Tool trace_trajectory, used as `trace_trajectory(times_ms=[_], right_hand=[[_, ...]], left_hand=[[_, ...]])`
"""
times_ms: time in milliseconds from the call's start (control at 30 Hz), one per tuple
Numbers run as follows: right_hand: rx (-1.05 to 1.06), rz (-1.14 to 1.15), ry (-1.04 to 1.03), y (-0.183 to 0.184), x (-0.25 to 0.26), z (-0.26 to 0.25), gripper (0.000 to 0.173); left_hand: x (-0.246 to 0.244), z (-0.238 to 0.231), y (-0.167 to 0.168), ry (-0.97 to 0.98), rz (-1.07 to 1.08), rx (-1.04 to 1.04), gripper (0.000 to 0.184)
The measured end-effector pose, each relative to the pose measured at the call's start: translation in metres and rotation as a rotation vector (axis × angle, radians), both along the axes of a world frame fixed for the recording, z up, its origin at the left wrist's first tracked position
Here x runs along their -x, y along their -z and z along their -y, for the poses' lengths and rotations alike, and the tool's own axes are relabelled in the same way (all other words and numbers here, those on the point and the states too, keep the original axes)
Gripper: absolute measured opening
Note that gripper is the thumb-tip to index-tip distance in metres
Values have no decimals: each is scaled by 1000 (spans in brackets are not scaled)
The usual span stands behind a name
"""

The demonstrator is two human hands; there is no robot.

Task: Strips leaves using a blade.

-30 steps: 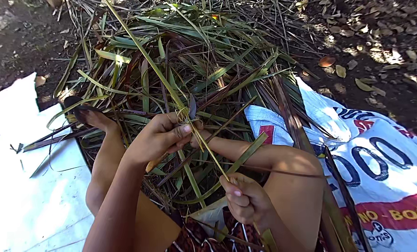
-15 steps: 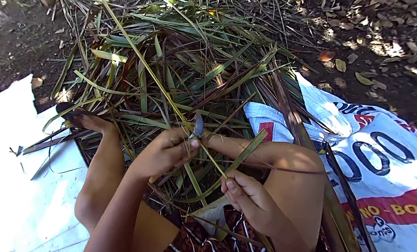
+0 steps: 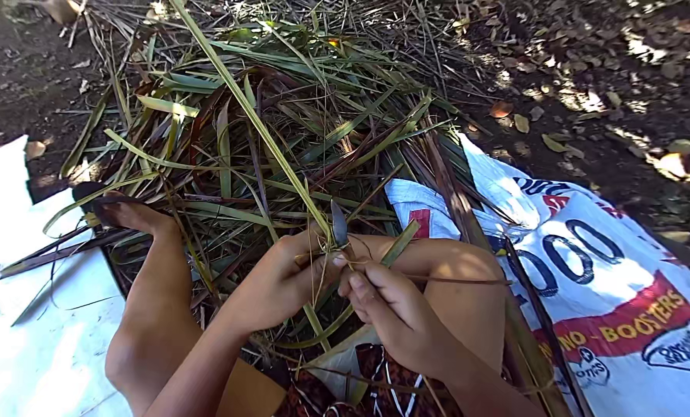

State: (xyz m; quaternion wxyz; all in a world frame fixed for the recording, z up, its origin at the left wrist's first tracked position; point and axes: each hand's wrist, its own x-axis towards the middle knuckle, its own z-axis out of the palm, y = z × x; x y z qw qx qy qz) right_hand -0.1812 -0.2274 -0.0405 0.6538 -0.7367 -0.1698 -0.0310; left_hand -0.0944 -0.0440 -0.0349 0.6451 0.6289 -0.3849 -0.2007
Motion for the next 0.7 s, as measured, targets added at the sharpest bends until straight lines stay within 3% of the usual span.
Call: trace_trajectory(times_ms=[233,400,700], right_hand=[[198,136,53,-1,16,6,33],[244,47,28,2,45,7,31],[452,2,11,14,78,30,28]], left_hand=[[-2,-9,-16,71,-140,65,14],[-17,-38,-25,-346,-207,193,19],[-51,-72,-26,-651,-265,215,32]])
